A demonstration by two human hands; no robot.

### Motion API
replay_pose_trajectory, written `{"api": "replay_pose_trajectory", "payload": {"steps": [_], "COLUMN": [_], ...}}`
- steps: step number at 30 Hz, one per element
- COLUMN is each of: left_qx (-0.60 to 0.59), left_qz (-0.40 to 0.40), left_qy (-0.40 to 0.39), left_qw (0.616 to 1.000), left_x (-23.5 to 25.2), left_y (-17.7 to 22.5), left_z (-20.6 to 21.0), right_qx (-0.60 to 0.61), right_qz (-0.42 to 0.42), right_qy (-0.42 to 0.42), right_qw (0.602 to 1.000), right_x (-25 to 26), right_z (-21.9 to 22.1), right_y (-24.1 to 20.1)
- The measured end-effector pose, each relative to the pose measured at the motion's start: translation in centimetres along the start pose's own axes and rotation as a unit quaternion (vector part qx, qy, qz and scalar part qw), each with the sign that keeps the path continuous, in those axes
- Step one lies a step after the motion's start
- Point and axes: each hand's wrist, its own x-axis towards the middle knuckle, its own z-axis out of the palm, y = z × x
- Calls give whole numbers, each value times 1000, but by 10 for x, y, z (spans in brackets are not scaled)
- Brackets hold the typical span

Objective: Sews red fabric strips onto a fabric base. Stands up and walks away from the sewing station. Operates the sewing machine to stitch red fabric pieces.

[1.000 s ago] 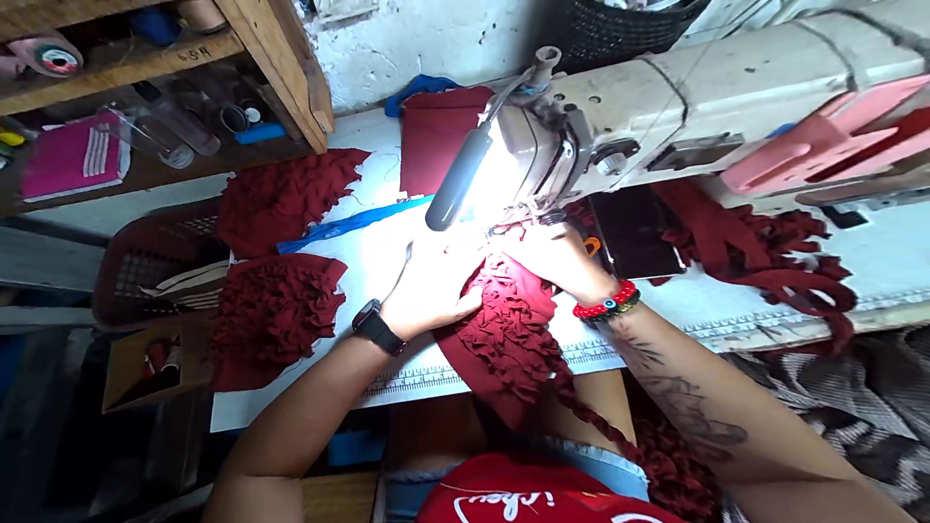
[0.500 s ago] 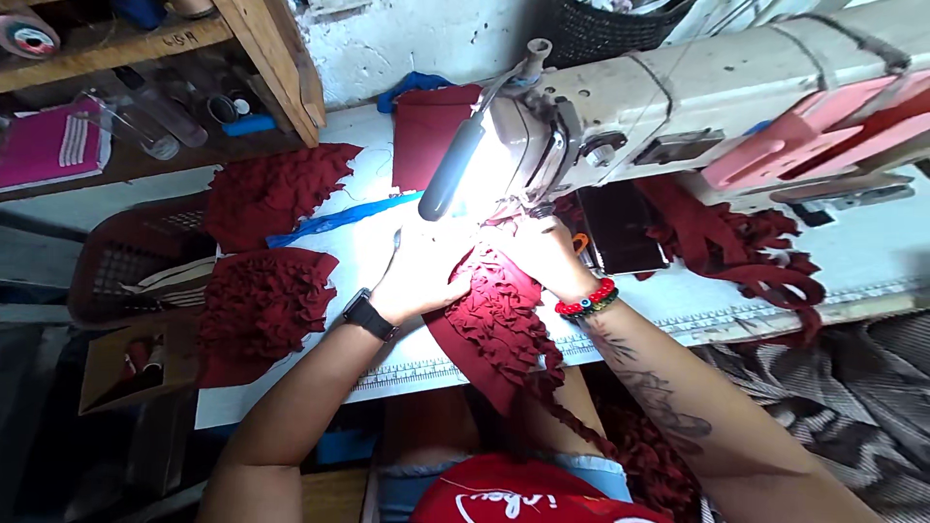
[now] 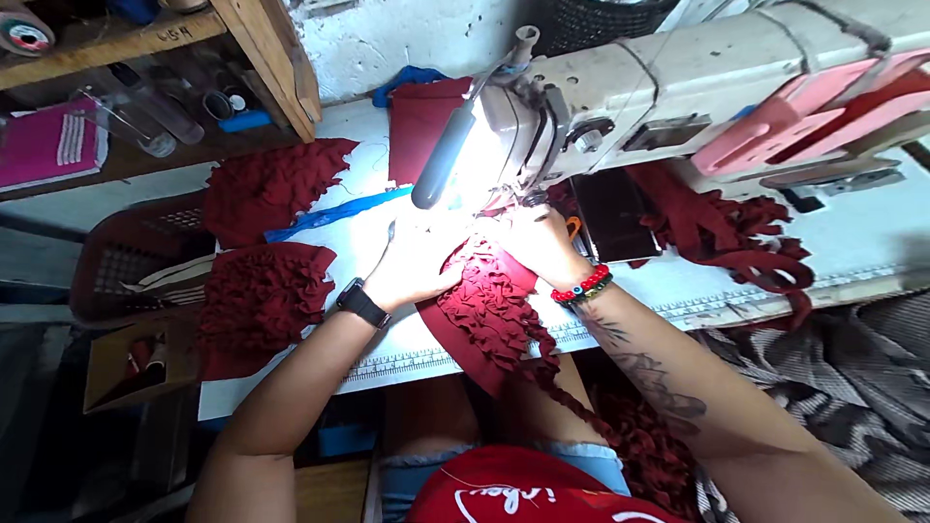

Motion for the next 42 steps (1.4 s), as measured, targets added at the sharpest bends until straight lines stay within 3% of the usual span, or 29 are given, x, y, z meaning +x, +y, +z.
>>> {"api": "replay_pose_trajectory", "payload": {"steps": [21,24,28,34,39,42], "left_qx": [7,-34,-84,-119,-100,-90], "left_qz": [0,-3,-35,-73,-123,-137], "left_qy": [1,-4,74,95,105,114], "left_qw": [1000,999,993,986,982,980], "left_x": [2,2,14,31,34,35], "left_y": [-4,-3,-3,-5,2,3], "left_z": [2,-1,-1,14,18,21], "right_qx": [3,10,32,59,220,261], "right_qz": [5,-44,-141,-51,110,131], "right_qy": [12,-14,-74,-141,-201,-223], "right_qw": [1000,999,987,987,948,930], "right_x": [0,-7,-26,-24,-17,-16], "right_z": [2,-7,-27,-47,-52,-51], "right_y": [-1,-1,-8,-26,-33,-35]}}
